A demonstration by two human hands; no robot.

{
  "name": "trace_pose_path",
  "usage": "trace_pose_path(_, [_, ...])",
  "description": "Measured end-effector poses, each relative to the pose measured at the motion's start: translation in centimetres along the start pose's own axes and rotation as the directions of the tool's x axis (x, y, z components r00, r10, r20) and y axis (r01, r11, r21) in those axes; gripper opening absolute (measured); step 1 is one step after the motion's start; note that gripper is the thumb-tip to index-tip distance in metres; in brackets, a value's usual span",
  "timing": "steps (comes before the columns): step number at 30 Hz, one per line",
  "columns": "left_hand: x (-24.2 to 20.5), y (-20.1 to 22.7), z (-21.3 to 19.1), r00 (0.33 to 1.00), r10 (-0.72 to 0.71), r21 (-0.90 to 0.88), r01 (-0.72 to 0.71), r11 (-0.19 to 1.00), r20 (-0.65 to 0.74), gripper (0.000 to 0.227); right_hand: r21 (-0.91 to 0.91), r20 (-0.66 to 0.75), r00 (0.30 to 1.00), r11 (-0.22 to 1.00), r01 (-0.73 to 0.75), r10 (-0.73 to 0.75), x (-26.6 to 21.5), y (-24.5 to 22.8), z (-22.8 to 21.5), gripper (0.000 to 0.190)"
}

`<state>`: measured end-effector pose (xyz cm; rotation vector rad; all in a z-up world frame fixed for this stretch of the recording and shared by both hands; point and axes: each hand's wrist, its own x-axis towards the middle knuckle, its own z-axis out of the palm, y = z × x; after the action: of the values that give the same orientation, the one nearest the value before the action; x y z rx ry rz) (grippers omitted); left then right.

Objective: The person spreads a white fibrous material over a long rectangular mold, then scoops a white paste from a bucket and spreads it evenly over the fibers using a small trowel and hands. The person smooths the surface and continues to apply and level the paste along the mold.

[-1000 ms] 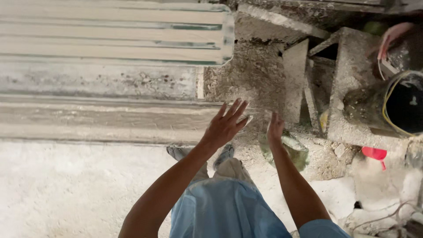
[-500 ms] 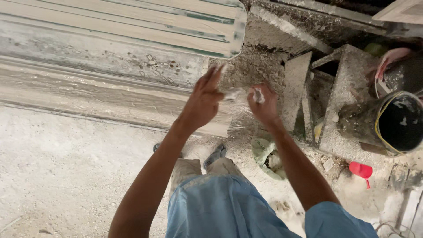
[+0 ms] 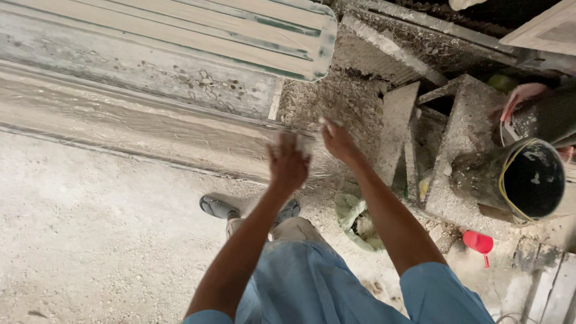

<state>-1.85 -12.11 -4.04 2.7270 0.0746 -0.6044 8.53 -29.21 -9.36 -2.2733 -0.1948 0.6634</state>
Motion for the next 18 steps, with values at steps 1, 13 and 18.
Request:
trace_pose_path(1, [-0.2,1.2,0.7,0.998,0.054,0.033,-0.054,0.998,0.024,0.064,0.026,0.083,0.996,0.999,-0.03,0.028,0.3,0.5,0.7,0.051])
trace_pose_path(13, [-0.6,2.1,4.6,0.961,0.249,0.409,-0.179,0.895,-0.124,0.06,0.547,0.242,0.957,0.791,-0.273,0.163,-3.4,5.6,3.7,0.062])
trace_pose_path(18, [2.1,2.4,9.0,0.943,0.26,0.214,-0.216,0.953,-0.208,0.02,0.48,0.329,0.94,0.84,-0.252,0.094,-6.8,3.8,0.5,0.064])
